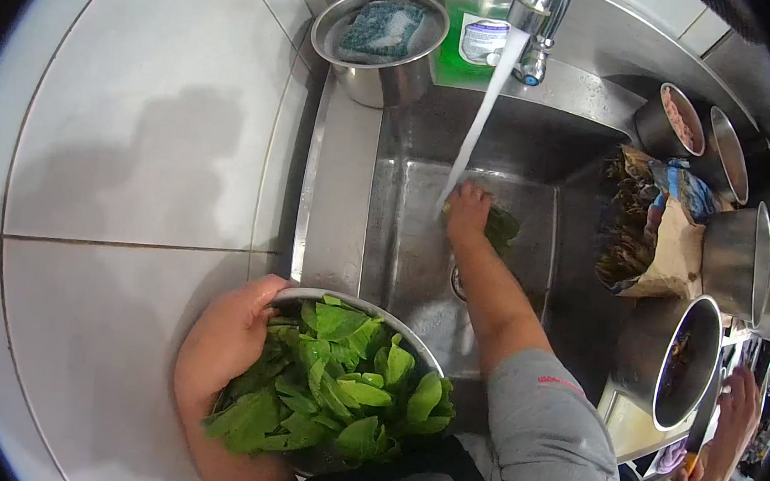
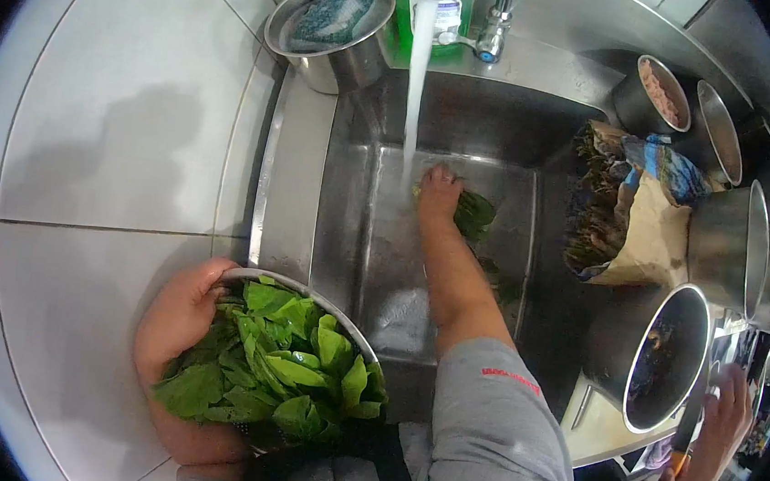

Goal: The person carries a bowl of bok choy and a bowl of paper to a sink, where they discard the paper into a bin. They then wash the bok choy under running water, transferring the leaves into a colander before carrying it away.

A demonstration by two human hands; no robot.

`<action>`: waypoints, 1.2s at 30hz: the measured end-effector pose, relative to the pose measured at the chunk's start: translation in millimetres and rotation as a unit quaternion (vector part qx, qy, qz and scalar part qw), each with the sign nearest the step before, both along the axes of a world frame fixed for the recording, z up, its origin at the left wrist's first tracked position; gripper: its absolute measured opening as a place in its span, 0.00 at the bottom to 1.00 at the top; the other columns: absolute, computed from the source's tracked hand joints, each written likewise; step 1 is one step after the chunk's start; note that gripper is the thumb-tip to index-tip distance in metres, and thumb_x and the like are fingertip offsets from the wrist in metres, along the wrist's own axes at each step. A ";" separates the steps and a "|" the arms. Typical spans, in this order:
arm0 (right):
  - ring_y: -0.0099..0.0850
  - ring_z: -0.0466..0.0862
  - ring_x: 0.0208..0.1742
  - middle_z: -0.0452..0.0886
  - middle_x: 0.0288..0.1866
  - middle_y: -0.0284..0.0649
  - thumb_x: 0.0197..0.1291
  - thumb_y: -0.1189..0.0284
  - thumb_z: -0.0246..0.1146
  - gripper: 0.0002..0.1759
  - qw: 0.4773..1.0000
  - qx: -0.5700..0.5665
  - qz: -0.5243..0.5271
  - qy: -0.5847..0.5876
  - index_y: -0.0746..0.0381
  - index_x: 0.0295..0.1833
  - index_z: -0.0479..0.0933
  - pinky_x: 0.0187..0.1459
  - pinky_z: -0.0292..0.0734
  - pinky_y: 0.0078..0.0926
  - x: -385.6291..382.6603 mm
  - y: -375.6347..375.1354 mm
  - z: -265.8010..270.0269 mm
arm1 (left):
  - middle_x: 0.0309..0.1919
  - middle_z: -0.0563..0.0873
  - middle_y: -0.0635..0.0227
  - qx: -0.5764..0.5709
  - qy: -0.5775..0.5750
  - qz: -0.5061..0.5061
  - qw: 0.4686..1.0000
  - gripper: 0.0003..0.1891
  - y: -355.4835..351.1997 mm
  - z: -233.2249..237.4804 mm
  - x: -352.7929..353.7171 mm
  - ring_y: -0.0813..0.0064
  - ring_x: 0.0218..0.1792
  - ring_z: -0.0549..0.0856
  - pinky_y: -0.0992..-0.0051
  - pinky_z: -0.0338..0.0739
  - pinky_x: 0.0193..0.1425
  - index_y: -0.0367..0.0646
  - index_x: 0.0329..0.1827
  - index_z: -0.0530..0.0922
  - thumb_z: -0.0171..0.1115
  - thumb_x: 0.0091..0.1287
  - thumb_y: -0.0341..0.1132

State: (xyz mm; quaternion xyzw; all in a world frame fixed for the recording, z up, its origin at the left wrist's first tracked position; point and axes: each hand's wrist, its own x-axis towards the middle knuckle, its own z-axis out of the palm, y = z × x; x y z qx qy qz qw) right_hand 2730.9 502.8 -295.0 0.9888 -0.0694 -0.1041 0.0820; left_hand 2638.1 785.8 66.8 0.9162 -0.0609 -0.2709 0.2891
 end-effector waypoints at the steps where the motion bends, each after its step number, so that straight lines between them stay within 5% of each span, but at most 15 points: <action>1: 0.48 0.60 0.69 0.60 0.67 0.49 0.56 0.66 0.61 0.32 1.000 -0.014 0.016 -0.012 0.54 0.68 0.62 0.58 0.65 0.52 -3.3 -0.1 2.8 | 0.36 0.82 0.52 -0.008 0.012 0.009 1.000 0.12 -0.2 -0.6 0.0 0.59 0.39 0.81 0.69 0.73 0.48 0.38 0.47 0.75 0.51 0.61 0.21; 5: 0.56 0.62 0.67 0.61 0.65 0.52 0.58 0.69 0.59 0.28 0.964 0.206 -0.079 0.147 0.48 0.66 0.65 0.60 0.65 0.54 -6.3 3.8 47.8 | 0.38 0.81 0.51 -0.004 -0.008 0.007 1.000 0.13 2.1 -3.4 0.0 0.56 0.41 0.82 0.68 0.73 0.47 0.38 0.46 0.76 0.51 0.59 0.21; 8: 0.57 0.66 0.64 0.63 0.63 0.56 0.55 0.70 0.61 0.30 0.971 0.211 0.011 0.116 0.51 0.65 0.66 0.59 0.69 0.49 -12.3 2.4 -9.6 | 0.38 0.81 0.51 -0.016 0.001 0.010 1.000 0.13 -0.7 -0.3 0.9 0.54 0.41 0.81 0.67 0.73 0.47 0.39 0.47 0.75 0.50 0.59 0.21; 10: 0.55 0.70 0.61 0.67 0.60 0.56 0.53 0.72 0.62 0.30 0.973 0.172 0.021 0.153 0.53 0.64 0.67 0.57 0.73 0.44 -14.4 3.0 1.6 | 0.38 0.81 0.50 -0.016 0.020 -0.001 1.000 0.14 0.7 0.7 0.9 0.52 0.42 0.81 0.66 0.73 0.47 0.39 0.47 0.75 0.48 0.60 0.21; 13: 0.52 0.74 0.56 0.70 0.54 0.56 0.51 0.73 0.63 0.27 0.961 0.269 -0.063 0.031 0.56 0.60 0.69 0.54 0.74 0.40 -19.3 -8.9 56.1 | 0.35 0.81 0.52 0.007 -0.039 -0.050 0.998 0.13 9.0 -5.5 0.2 0.61 0.39 0.82 0.69 0.73 0.47 0.37 0.48 0.74 0.50 0.61 0.20; 17: 0.46 0.77 0.50 0.71 0.52 0.52 0.49 0.72 0.66 0.27 0.910 0.375 -0.093 -0.150 0.58 0.58 0.69 0.51 0.74 0.39 -30.2 -30.9 137.9 | 0.34 0.81 0.51 -0.015 -0.033 -0.028 0.999 0.13 10.2 -6.7 -3.0 0.58 0.38 0.82 0.69 0.73 0.47 0.37 0.48 0.74 0.49 0.61 0.21; 19: 0.37 0.77 0.51 0.73 0.53 0.44 0.53 0.71 0.65 0.19 0.727 0.598 -0.105 -0.320 0.60 0.51 0.72 0.49 0.74 0.33 -40.1 -42.2 144.8 | 0.34 0.81 0.51 -0.064 -0.037 -0.028 0.997 0.13 10.8 -8.0 -2.9 0.57 0.38 0.82 0.69 0.73 0.47 0.37 0.47 0.74 0.48 0.61 0.21; 20: 0.37 0.77 0.51 0.73 0.53 0.44 0.53 0.71 0.65 0.19 0.727 0.596 -0.104 -0.323 0.60 0.51 0.72 0.49 0.74 0.33 -44.0 -51.4 123.0 | 0.34 0.81 0.51 -0.067 -0.040 -0.030 0.997 0.13 9.5 -5.7 -2.7 0.57 0.38 0.82 0.69 0.73 0.47 0.37 0.47 0.74 0.48 0.61 0.21; 22: 0.31 0.77 0.49 0.73 0.53 0.42 0.58 0.70 0.63 0.19 0.568 0.737 -0.238 -0.281 0.61 0.54 0.72 0.49 0.72 0.27 -53.0 -65.5 37.3 | 0.34 0.81 0.51 -0.056 -0.040 -0.034 0.997 0.13 6.7 -1.6 -3.6 0.60 0.38 0.82 0.71 0.73 0.46 0.37 0.47 0.74 0.48 0.61 0.21; 25: 0.33 0.78 0.45 0.68 0.58 0.43 0.58 0.71 0.63 0.24 0.580 0.678 -0.406 -0.195 0.64 0.59 0.66 0.34 0.81 0.30 -79.5 -59.7 -2.9 | 0.34 0.81 0.53 -0.069 -0.026 -0.015 0.997 0.13 9.3 -9.0 -4.5 0.62 0.37 0.81 0.72 0.73 0.46 0.37 0.48 0.74 0.47 0.61 0.20; 27: 0.37 0.79 0.46 0.66 0.60 0.45 0.56 0.74 0.64 0.27 0.595 0.671 -0.425 -0.126 0.61 0.61 0.65 0.27 0.83 0.29 -95.1 -54.8 -16.5 | 0.35 0.81 0.53 -0.055 -0.036 -0.024 0.998 0.13 10.6 -10.9 -2.2 0.62 0.38 0.82 0.72 0.73 0.47 0.37 0.48 0.74 0.47 0.62 0.21; 30: 0.34 0.80 0.39 0.75 0.48 0.43 0.53 0.71 0.67 0.29 0.630 0.669 -0.374 -0.125 0.56 0.61 0.67 0.24 0.80 0.28 -94.6 -49.4 -19.0 | 0.36 0.82 0.53 -0.059 -0.034 -0.026 0.997 0.13 9.5 -10.4 -2.3 0.62 0.38 0.82 0.72 0.73 0.48 0.37 0.48 0.75 0.47 0.62 0.21; 31: 0.34 0.80 0.39 0.75 0.48 0.43 0.53 0.71 0.67 0.29 0.631 0.669 -0.371 -0.127 0.56 0.61 0.67 0.24 0.80 0.28 -88.3 -49.3 -16.7 | 0.36 0.82 0.53 -0.072 -0.017 -0.019 0.997 0.14 8.6 -9.4 -2.1 0.62 0.39 0.82 0.72 0.73 0.48 0.38 0.49 0.75 0.48 0.62 0.20; 33: 0.34 0.80 0.36 0.75 0.49 0.43 0.53 0.74 0.66 0.30 0.734 0.569 -0.368 -0.041 0.53 0.62 0.66 0.25 0.81 0.29 -78.1 -47.1 -13.9 | 0.36 0.82 0.54 -0.065 -0.029 -0.026 0.997 0.14 8.5 -9.2 -2.1 0.62 0.39 0.82 0.72 0.73 0.48 0.38 0.49 0.75 0.47 0.61 0.20; 36: 0.37 0.80 0.40 0.72 0.55 0.46 0.52 0.71 0.68 0.33 0.783 0.507 -0.359 -0.011 0.55 0.64 0.65 0.28 0.83 0.30 -65.1 -34.3 1.2 | 0.37 0.82 0.54 -0.050 -0.039 -0.035 0.997 0.14 7.0 -9.6 -2.5 0.62 0.40 0.82 0.71 0.73 0.49 0.37 0.49 0.75 0.47 0.61 0.20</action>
